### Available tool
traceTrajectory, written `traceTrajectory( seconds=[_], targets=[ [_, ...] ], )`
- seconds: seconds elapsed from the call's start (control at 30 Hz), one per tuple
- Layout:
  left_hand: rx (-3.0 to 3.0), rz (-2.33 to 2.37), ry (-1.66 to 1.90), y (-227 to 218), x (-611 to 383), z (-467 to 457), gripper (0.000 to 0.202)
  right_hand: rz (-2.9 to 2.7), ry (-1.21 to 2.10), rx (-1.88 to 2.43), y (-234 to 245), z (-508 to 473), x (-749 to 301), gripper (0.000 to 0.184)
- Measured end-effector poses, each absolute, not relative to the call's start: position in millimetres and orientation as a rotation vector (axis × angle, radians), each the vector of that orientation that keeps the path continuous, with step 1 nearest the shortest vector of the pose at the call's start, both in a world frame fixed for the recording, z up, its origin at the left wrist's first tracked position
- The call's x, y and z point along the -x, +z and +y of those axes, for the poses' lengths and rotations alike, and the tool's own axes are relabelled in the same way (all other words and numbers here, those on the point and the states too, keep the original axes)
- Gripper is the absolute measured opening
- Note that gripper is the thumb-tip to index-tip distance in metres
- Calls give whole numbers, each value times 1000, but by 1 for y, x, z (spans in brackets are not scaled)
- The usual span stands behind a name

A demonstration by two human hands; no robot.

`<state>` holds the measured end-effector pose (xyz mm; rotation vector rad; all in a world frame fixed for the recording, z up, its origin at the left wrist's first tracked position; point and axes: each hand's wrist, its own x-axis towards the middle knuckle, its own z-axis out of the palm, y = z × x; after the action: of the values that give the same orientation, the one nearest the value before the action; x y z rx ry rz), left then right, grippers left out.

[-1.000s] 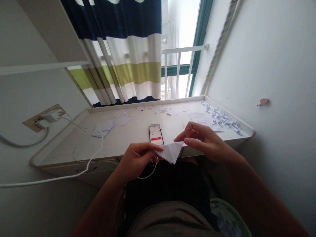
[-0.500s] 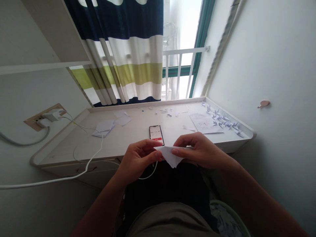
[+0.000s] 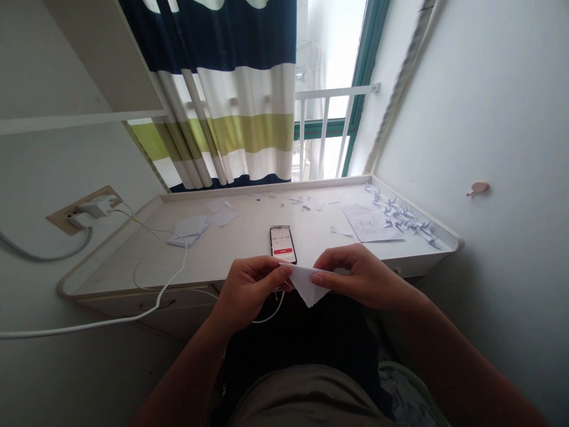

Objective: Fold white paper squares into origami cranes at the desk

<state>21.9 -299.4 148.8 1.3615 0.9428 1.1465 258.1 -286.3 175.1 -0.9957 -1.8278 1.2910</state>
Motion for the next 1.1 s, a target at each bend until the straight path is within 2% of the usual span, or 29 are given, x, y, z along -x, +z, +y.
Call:
traceTrajectory(
  seconds=[0.47, 0.7, 1.1],
  targets=[
    [-1410, 924, 1141, 150, -22, -300, 23, -1768, 1368, 974, 168, -287, -258, 24],
    [-1361, 916, 1123, 149, -22, -297, 19, -1733, 1447, 974, 166, -285, -260, 28],
    [-1307, 941, 1092, 148, -30, -295, 24, -1643, 1524, 967, 162, -284, -257, 34]
  ],
)
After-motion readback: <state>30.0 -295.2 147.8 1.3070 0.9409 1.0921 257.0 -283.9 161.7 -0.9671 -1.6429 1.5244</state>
